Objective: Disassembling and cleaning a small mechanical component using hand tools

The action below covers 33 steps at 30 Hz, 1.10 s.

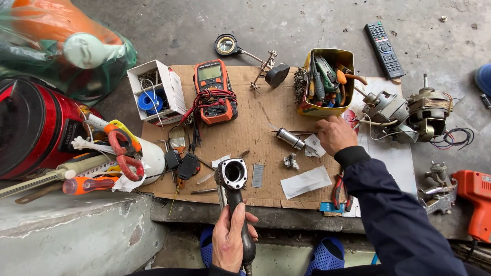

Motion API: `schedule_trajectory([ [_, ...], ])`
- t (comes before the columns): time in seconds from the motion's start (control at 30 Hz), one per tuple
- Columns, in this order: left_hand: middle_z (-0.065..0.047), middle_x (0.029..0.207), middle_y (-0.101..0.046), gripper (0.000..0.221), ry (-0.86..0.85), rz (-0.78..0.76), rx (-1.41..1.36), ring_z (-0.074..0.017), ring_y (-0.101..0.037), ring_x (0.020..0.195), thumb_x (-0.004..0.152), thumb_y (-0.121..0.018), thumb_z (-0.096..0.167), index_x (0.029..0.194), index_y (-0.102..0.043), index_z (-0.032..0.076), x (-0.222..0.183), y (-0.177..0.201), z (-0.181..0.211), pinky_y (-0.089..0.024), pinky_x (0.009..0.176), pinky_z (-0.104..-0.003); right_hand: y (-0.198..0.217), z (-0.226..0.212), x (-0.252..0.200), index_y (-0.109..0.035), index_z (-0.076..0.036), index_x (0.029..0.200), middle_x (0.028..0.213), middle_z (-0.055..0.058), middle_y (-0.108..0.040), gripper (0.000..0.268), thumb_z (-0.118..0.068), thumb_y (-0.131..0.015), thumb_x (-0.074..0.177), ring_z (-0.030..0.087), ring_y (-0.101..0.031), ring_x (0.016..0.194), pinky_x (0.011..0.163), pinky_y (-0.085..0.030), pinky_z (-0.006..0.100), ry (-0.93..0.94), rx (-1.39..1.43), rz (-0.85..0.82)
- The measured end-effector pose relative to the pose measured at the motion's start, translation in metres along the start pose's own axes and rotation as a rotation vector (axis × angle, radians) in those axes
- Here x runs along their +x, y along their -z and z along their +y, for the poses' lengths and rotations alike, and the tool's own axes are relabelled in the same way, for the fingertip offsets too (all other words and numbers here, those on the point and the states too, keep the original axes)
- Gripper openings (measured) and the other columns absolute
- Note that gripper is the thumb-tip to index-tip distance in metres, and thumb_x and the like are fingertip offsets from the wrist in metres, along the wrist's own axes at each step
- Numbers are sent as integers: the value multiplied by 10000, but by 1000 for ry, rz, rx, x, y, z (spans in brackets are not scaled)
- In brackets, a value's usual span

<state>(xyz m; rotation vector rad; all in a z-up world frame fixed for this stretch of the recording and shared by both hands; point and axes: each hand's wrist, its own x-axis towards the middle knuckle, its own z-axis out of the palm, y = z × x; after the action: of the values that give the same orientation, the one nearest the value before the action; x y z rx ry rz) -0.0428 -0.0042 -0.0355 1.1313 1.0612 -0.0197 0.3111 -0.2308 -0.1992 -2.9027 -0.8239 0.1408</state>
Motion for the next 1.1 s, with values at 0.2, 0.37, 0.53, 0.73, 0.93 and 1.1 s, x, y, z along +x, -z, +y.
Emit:
schedule_trajectory([
  [0.2, -124, 831, -808, 501, 21, 4, 22, -225, -677, 540, 1007, -637, 411, 1303, -803, 41, 8, -3, -2, -548, 566, -363, 1, 13, 6, -760, -157, 1264, 1076, 139, -722, 328, -331, -702, 992, 387, -674, 1082, 849, -583, 525, 159, -128, -35],
  [0.37, -119, 817, -784, 563, 13, -20, -19, -220, -679, 548, 1004, -618, 427, 1372, -806, 45, 4, -5, 2, -554, 557, -366, 55, 18, -23, -732, -147, 1131, 1026, 125, -796, 189, -308, -645, 1082, 332, -747, 905, 826, -626, 473, -89, 8, -153],
  [0.53, -126, 817, -782, 585, 1, -64, -77, -219, -679, 541, 992, -625, 439, 1380, -783, 31, -4, -5, 6, -567, 545, -370, 94, 4, -78, -819, -189, 1095, 896, 59, -786, 197, -380, -844, 1055, 257, -695, 807, 779, -514, 418, -373, 297, 140],
  [0.73, -172, 837, -774, 624, 68, -107, -142, -241, -704, 548, 981, -631, 455, 1380, -778, -2, -9, -3, 9, -611, 541, -381, 67, -13, -92, -754, -117, 1087, 994, 40, -793, 158, -197, -887, 1114, 209, -717, 847, 831, -562, 395, -247, 238, 546],
  [0.93, -217, 812, -747, 564, 103, -147, -361, -268, -693, 510, 1027, -630, 428, 1324, -760, -33, 3, 5, -9, -568, 474, -394, 26, -19, -73, -848, -127, 1165, 1099, 138, -669, 47, -128, -861, 1120, 214, -722, 879, 841, -601, 355, -168, 518, 599],
  [1.1, -200, 805, -746, 608, 114, -199, -413, -257, -685, 513, 1028, -642, 430, 1361, -768, -63, 8, 7, -7, -575, 486, -396, 22, -18, -82, -768, -65, 1233, 1158, 114, -749, 106, -75, -791, 1130, 253, -725, 950, 914, -554, 374, -184, 616, 527],
])
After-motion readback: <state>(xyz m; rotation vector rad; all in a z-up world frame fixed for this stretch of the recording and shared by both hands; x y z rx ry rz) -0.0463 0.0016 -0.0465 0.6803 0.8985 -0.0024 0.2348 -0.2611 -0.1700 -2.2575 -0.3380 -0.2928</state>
